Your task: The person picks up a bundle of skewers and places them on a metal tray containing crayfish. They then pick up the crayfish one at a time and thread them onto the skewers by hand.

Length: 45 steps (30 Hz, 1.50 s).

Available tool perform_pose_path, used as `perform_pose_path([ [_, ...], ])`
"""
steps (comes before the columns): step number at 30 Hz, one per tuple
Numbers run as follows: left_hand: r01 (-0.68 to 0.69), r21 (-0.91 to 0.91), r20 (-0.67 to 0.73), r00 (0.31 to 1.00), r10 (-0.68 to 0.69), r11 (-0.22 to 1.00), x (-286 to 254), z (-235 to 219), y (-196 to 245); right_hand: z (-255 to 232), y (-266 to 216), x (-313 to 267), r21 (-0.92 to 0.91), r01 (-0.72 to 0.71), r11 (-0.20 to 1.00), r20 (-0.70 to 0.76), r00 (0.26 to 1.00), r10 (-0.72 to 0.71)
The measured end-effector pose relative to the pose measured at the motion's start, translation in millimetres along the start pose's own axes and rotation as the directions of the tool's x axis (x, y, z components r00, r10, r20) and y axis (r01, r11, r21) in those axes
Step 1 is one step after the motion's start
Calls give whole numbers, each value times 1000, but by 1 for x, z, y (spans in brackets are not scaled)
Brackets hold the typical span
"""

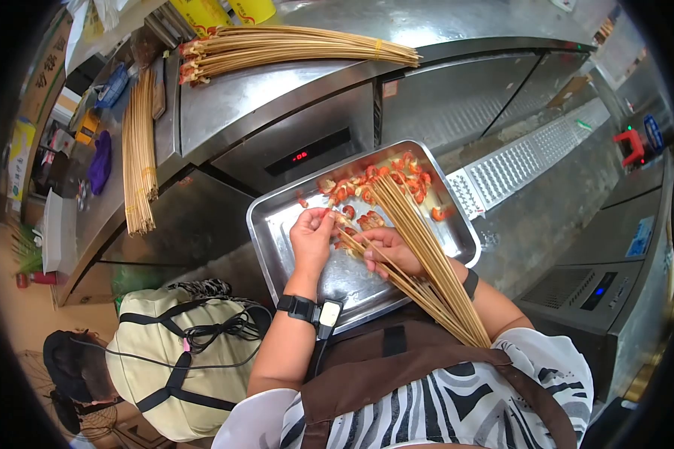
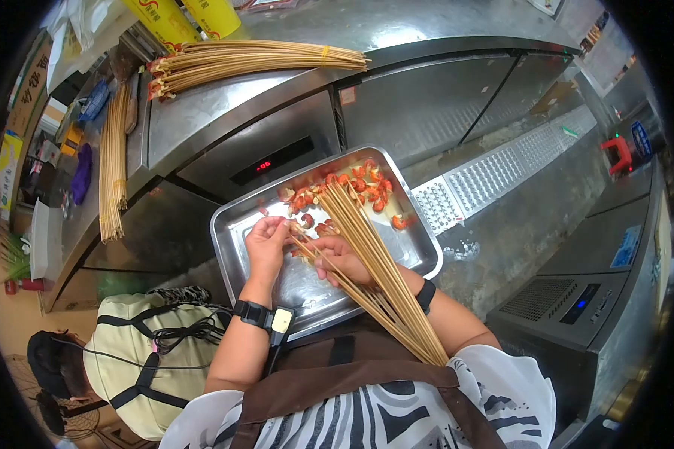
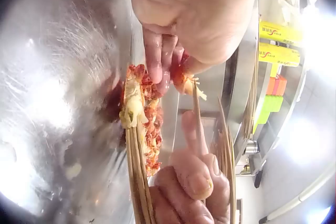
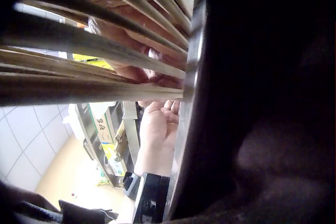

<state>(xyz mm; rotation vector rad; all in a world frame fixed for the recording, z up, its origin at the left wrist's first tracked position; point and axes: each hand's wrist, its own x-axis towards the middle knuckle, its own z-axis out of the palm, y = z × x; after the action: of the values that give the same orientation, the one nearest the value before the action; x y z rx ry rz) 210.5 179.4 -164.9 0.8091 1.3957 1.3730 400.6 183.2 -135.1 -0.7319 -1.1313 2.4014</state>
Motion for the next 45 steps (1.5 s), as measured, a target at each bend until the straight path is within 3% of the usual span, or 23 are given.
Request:
perform_pose_path([
  [8,-78,-22,0,997,78,997,0,-8,3,5,-7,-6,63,12,998,-52,999,-9],
  [10,-153,126,36,988,149,980,0,-10,1,6,-8,-7,89,10,996,-103,995,-1],
  [14,-158,206,50,987,150,966,-6,-4,10,8,-10,-7,20,1,1000,-95,995,1],
  [19,-123,21,55,991,121,992,-4,-3,9,7,-9,-4,20,22,1000,-91,996,-20],
  [22,-120,4,34,992,120,993,-3,-4,8,5,-6,-4,83,48,995,-93,995,-40],
  [27,-116,5,29,993,116,993,-2,-5,7,4,-4,-3,136,75,988,-109,992,-60],
  [29,-127,6,26,992,127,992,-2,-5,7,4,-6,-2,5,43,999,-90,995,-42],
  [35,-127,15,34,991,126,992,-3,-3,7,3,-5,-3,34,34,999,-93,995,-30],
  [41,-272,76,51,962,269,959,-2,0,-2,0,1,0,49,50,998,-51,998,-48],
  [45,-156,-123,18,987,159,980,-5,4,4,-1,1,1,44,48,998,-51,998,-46],
])
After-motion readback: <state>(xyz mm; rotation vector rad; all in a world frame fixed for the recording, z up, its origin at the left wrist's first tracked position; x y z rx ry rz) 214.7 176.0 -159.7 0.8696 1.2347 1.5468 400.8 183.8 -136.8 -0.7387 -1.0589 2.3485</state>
